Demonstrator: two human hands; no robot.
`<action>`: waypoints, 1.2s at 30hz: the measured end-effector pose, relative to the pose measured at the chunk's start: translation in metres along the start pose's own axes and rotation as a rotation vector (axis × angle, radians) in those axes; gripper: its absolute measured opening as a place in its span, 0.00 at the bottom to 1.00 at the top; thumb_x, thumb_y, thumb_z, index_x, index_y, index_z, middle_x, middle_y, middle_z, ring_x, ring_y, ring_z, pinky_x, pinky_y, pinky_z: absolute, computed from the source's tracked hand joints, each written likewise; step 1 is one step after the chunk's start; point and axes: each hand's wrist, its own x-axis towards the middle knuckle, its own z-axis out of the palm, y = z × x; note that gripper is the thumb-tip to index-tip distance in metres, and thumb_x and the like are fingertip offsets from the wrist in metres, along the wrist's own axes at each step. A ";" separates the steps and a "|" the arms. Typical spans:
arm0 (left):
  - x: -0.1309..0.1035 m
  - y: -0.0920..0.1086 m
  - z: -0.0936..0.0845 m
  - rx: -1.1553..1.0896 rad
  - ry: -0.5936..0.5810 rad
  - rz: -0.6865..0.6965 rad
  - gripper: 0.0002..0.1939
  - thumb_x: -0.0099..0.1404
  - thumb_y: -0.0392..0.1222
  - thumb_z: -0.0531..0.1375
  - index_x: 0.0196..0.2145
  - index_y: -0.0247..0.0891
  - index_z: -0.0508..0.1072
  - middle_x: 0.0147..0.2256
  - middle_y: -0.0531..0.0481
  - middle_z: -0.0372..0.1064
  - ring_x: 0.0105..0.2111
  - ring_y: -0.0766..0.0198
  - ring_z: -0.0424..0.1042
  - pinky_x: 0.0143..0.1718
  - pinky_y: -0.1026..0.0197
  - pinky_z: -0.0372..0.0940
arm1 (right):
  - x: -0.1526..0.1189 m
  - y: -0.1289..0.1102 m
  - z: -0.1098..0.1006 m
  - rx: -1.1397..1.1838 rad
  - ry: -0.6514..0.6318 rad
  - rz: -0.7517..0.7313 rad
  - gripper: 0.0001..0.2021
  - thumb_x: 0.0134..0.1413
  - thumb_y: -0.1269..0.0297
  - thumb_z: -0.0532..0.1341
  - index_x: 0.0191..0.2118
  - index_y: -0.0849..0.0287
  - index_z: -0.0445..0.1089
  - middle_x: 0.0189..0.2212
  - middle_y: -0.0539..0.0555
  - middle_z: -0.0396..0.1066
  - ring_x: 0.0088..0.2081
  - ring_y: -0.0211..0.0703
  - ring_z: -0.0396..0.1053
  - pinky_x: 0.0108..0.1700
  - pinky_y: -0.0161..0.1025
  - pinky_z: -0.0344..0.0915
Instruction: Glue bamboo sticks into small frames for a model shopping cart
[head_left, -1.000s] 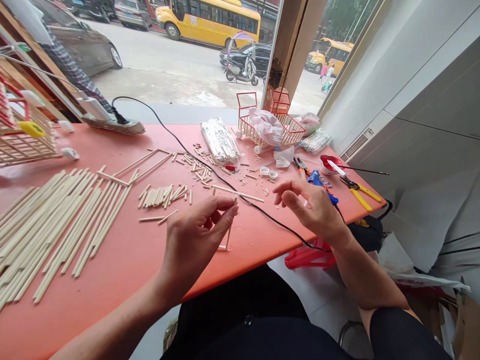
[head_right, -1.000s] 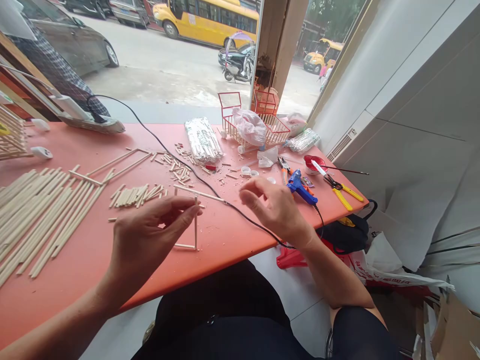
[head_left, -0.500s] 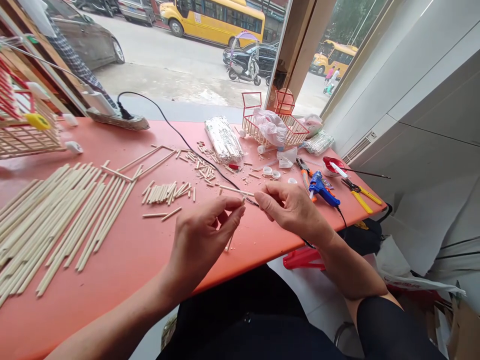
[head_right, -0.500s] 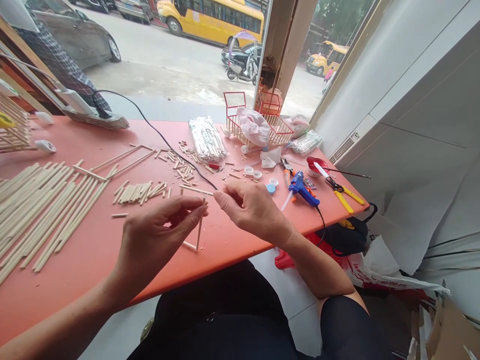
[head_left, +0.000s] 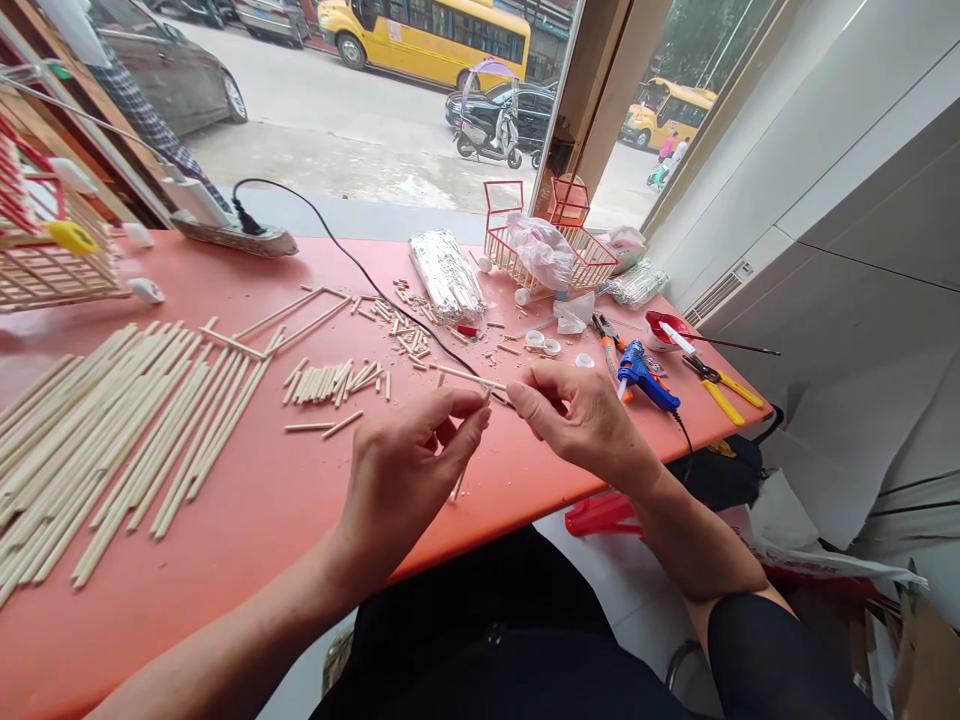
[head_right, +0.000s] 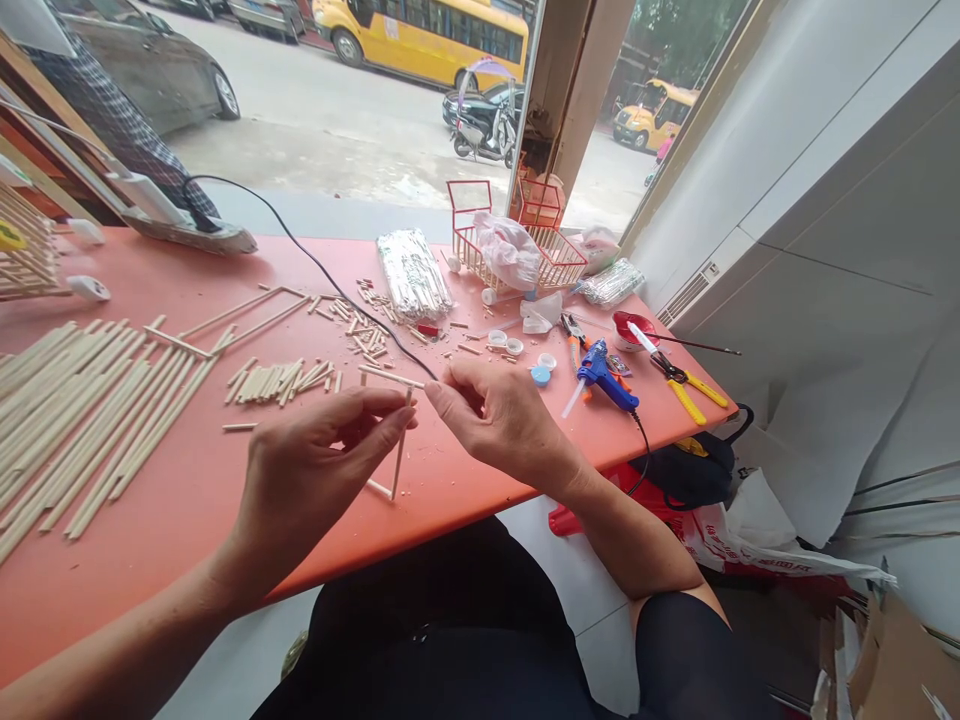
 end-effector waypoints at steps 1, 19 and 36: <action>0.000 0.000 0.000 -0.001 -0.002 -0.004 0.05 0.66 0.37 0.63 0.34 0.41 0.80 0.26 0.57 0.78 0.20 0.70 0.70 0.25 0.67 0.64 | 0.000 0.000 0.000 -0.002 0.003 -0.004 0.19 0.67 0.60 0.58 0.24 0.57 0.58 0.20 0.45 0.55 0.25 0.34 0.52 0.30 0.37 0.50; 0.000 0.001 -0.002 -0.090 -0.037 -0.098 0.06 0.66 0.39 0.63 0.33 0.40 0.80 0.25 0.57 0.77 0.19 0.70 0.68 0.23 0.67 0.63 | 0.003 -0.001 0.004 0.006 0.020 -0.013 0.18 0.66 0.61 0.58 0.24 0.57 0.59 0.20 0.45 0.56 0.25 0.34 0.53 0.30 0.36 0.51; -0.001 -0.002 -0.003 -0.069 -0.054 -0.086 0.05 0.68 0.38 0.63 0.35 0.40 0.81 0.26 0.57 0.77 0.20 0.70 0.68 0.24 0.66 0.63 | 0.003 0.002 0.007 0.036 0.008 -0.028 0.18 0.67 0.61 0.58 0.24 0.57 0.59 0.20 0.45 0.55 0.26 0.34 0.52 0.30 0.36 0.50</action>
